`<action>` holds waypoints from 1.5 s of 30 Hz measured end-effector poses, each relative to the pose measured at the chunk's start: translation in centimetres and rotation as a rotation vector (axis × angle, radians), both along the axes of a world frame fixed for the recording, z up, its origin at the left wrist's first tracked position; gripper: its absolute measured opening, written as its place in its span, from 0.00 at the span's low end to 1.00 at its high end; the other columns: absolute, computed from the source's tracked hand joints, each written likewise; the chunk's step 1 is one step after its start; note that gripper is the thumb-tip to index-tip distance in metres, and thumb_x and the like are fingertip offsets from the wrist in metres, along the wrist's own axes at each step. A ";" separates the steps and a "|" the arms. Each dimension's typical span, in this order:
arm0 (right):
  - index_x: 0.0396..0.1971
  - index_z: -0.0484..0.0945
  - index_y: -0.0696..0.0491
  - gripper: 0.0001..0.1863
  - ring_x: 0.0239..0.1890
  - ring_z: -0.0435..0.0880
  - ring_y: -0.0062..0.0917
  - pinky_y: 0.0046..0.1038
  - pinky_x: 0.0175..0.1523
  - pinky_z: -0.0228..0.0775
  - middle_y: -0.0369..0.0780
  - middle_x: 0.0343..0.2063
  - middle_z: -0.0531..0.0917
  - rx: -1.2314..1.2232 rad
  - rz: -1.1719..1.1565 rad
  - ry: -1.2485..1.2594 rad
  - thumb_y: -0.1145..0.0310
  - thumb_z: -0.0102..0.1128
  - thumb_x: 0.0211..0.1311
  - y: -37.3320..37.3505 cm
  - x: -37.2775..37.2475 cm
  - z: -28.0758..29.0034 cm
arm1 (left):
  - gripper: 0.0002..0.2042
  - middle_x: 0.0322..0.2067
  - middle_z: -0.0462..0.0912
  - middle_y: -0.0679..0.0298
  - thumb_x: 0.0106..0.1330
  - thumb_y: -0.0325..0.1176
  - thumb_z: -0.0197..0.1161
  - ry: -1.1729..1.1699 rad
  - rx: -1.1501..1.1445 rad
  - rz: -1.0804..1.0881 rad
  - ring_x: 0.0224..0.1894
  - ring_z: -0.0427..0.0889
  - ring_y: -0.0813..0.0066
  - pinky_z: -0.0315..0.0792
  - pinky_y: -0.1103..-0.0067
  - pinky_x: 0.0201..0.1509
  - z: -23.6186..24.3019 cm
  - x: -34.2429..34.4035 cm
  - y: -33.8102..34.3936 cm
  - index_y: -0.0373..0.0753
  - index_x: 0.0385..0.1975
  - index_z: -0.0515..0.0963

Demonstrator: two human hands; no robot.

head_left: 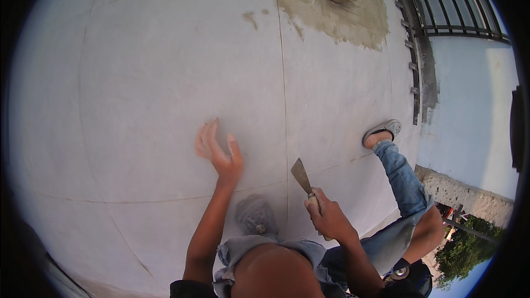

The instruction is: The person scoops grout from a metal bowl with a trowel and spreads it into the gaps between floor tiles using a pink float. They repeatedly smooth the grout over the tile surface and occasionally scrape excess material back into the bowl.

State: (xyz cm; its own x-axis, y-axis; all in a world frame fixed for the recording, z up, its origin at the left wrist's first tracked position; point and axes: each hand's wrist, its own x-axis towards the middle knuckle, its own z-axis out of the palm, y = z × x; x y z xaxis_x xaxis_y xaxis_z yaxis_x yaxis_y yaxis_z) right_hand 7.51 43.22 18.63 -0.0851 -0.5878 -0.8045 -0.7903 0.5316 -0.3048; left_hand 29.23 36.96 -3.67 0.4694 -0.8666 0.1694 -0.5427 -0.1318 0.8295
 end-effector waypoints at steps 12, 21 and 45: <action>0.61 0.70 0.61 0.26 0.20 0.81 0.28 0.34 0.26 0.77 0.43 0.28 0.81 -0.641 -0.091 -0.105 0.56 0.53 0.75 -38.1 5.2 -11.9 | 0.22 0.65 0.74 0.50 0.76 0.37 0.57 0.003 0.014 0.041 0.74 0.60 0.47 0.43 0.52 0.77 -0.2 -0.7 -0.9 0.32 0.65 0.73; 0.70 0.63 0.64 0.32 0.25 0.86 0.34 0.37 0.31 0.80 0.51 0.34 0.84 -0.616 -0.010 -0.167 0.58 0.52 0.75 -39.5 5.9 -12.8 | 0.22 0.65 0.74 0.49 0.75 0.36 0.57 -0.003 0.034 0.055 0.73 0.61 0.47 0.44 0.52 0.77 0.1 -0.5 -0.2 0.32 0.65 0.73; 0.59 0.69 0.58 0.18 0.27 0.85 0.43 0.42 0.33 0.77 0.49 0.25 0.81 -0.269 -0.033 -0.045 0.63 0.53 0.79 -0.9 -0.1 -2.5 | 0.19 0.63 0.75 0.54 0.79 0.38 0.54 0.004 -0.002 0.026 0.71 0.63 0.51 0.45 0.54 0.76 -0.1 -0.4 -1.8 0.35 0.63 0.73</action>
State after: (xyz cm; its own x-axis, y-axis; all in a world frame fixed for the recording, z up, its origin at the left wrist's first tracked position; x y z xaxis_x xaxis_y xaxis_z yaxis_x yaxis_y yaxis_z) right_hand 7.38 42.29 16.08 -0.0750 -0.7783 -0.6234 -0.7564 0.4518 -0.4731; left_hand 28.85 35.16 -3.81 0.4927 -0.8537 0.1690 -0.5353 -0.1442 0.8322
